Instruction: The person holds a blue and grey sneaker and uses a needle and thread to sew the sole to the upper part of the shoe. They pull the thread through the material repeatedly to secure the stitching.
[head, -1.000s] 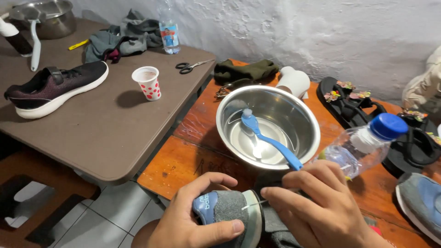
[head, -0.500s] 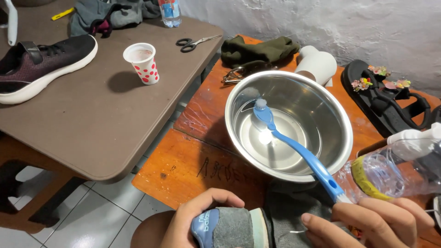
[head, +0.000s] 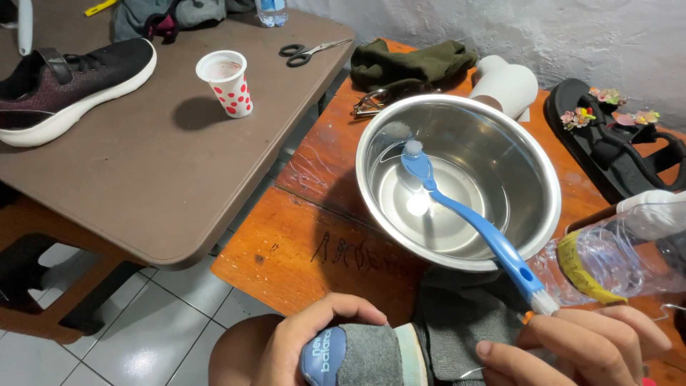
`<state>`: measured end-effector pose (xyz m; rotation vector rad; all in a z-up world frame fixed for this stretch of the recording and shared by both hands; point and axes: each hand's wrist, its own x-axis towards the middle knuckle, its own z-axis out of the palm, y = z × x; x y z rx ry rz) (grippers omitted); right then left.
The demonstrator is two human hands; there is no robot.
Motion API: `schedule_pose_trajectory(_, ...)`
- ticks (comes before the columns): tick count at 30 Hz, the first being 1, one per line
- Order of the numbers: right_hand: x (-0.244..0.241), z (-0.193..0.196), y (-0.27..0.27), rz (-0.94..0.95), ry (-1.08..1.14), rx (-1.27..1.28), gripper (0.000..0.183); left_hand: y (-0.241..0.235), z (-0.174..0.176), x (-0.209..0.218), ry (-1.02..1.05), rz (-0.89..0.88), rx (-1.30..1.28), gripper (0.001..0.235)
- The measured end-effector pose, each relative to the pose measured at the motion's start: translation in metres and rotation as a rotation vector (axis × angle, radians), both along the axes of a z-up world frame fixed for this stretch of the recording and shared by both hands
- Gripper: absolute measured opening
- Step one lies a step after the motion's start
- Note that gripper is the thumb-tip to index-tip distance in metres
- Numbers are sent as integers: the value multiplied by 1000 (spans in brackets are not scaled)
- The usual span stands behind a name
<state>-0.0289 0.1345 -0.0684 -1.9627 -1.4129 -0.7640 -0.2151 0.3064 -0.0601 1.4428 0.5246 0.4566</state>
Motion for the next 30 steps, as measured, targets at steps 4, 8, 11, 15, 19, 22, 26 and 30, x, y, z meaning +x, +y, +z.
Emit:
schedule_pose_trajectory(4, -1, 8, 7, 36, 4, 75, 16, -1, 5, -5, 20, -28, 69, 60)
schedule_pose_trajectory(8, 5, 15, 2, 67, 21, 69, 9, -13, 20, -19, -65, 46, 474, 45)
schedule_pose_trajectory(11, 9, 14, -3, 66, 38, 95, 9, -25, 54, -34, 5, 105, 669, 18)
schedule_pose_trajectory(15, 9, 20, -6, 55, 85, 132, 6, -33, 81, -41, 183, 203, 915, 12)
schedule_pose_trajectory(19, 18, 29, -11, 75, -7, 176, 14, -20, 56, -30, 126, 62, 1064, 15)
schedule_pose_trajectory(22, 33, 32, -18, 122, -58, 205, 27, -45, 54, 2, -73, 94, 1314, 16)
schedule_pose_trajectory(26, 54, 31, -22, 183, -155, 234, 22, -51, 29, 20, -318, 224, 1625, 17)
schedule_pose_trajectory(30, 57, 31, -26, 195, -185, 215, 22, -54, -10, 30, -322, 239, 1687, 16)
